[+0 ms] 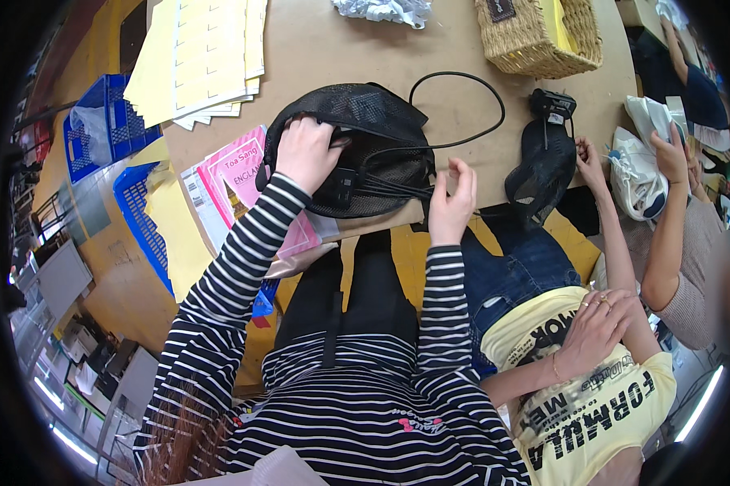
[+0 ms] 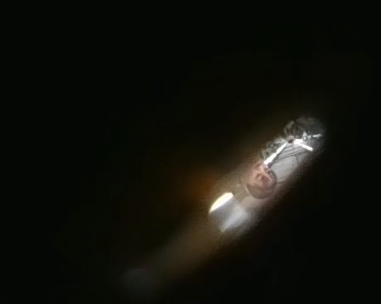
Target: The person repeatedly picks yellow paper sheets and white ribbons, places the ribbons on the sheets, and stacks them in a blue basket. The person also handles a black bag and a power adapter, placing them on the table.
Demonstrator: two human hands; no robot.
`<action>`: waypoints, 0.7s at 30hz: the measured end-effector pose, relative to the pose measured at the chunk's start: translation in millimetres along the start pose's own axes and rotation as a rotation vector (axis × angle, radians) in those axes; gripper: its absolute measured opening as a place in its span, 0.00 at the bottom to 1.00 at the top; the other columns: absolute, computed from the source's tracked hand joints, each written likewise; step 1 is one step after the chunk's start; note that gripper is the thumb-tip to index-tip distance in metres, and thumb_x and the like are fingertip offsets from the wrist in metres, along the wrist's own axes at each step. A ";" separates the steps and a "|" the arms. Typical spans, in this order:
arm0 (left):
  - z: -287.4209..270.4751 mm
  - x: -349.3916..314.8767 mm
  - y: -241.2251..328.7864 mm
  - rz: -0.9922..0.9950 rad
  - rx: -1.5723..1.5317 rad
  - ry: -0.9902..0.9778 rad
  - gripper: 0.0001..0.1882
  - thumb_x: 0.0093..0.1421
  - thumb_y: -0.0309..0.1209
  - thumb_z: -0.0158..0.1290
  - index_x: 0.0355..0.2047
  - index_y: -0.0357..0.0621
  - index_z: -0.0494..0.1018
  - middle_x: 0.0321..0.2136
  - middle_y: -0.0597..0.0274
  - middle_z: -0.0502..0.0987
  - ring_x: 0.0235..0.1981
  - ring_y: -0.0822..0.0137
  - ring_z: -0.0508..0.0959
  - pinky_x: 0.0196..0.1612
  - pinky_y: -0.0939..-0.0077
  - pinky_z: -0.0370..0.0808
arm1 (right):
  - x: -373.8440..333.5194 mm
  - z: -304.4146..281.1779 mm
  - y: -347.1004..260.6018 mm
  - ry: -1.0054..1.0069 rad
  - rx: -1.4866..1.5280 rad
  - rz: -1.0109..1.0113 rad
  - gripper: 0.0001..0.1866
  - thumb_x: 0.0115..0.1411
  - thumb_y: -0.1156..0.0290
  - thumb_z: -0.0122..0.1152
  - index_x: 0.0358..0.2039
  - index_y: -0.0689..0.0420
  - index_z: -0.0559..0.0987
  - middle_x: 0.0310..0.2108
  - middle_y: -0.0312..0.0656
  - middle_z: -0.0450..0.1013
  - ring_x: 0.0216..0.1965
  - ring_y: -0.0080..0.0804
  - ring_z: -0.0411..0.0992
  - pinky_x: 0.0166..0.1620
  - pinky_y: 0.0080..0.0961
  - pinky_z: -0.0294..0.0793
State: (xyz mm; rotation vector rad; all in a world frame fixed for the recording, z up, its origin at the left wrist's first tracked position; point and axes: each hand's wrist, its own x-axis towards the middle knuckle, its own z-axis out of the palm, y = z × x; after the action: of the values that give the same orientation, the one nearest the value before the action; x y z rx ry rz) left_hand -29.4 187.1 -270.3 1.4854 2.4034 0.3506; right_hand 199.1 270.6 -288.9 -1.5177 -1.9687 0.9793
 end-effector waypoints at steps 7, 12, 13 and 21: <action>-4.1 -63.0 41.6 0.349 -0.284 0.116 0.21 0.49 0.25 0.55 0.46 0.39 0.73 0.48 0.53 0.73 0.53 0.54 0.72 0.58 0.61 0.67 | -35.2 -19.3 12.3 -0.334 -0.435 -0.143 0.26 0.47 0.80 0.61 0.50 0.55 0.72 0.50 0.48 0.66 0.54 0.47 0.64 0.56 0.39 0.65; 48.3 -55.7 62.8 0.449 -0.130 0.027 0.19 0.52 0.27 0.51 0.46 0.43 0.71 0.40 0.58 0.74 0.46 0.61 0.74 0.55 0.65 0.68 | -27.2 -9.7 7.9 -0.252 -0.200 -0.029 0.17 0.49 0.81 0.61 0.41 0.60 0.75 0.42 0.49 0.65 0.43 0.49 0.69 0.48 0.35 0.70; 54.5 -51.5 61.9 0.456 -0.095 -0.003 0.18 0.52 0.28 0.51 0.46 0.43 0.71 0.38 0.60 0.73 0.43 0.62 0.74 0.53 0.66 0.68 | -26.6 -12.7 5.9 -0.245 -0.168 0.023 0.16 0.48 0.82 0.61 0.40 0.61 0.75 0.42 0.50 0.65 0.40 0.49 0.69 0.47 0.34 0.71; 44.4 -45.4 46.3 0.368 -0.064 0.066 0.13 0.53 0.31 0.49 0.40 0.46 0.72 0.30 0.64 0.69 0.37 0.65 0.73 0.46 0.69 0.70 | -58.3 -2.2 -4.8 -0.143 0.206 0.442 0.12 0.58 0.76 0.62 0.41 0.67 0.75 0.35 0.39 0.73 0.32 0.21 0.71 0.38 0.19 0.73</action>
State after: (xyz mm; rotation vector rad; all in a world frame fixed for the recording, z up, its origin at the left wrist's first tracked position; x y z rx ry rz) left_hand 44.6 168.9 -289.7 1.9116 2.1347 0.5582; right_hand 214.2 214.6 -280.3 -1.8425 -1.5862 1.4565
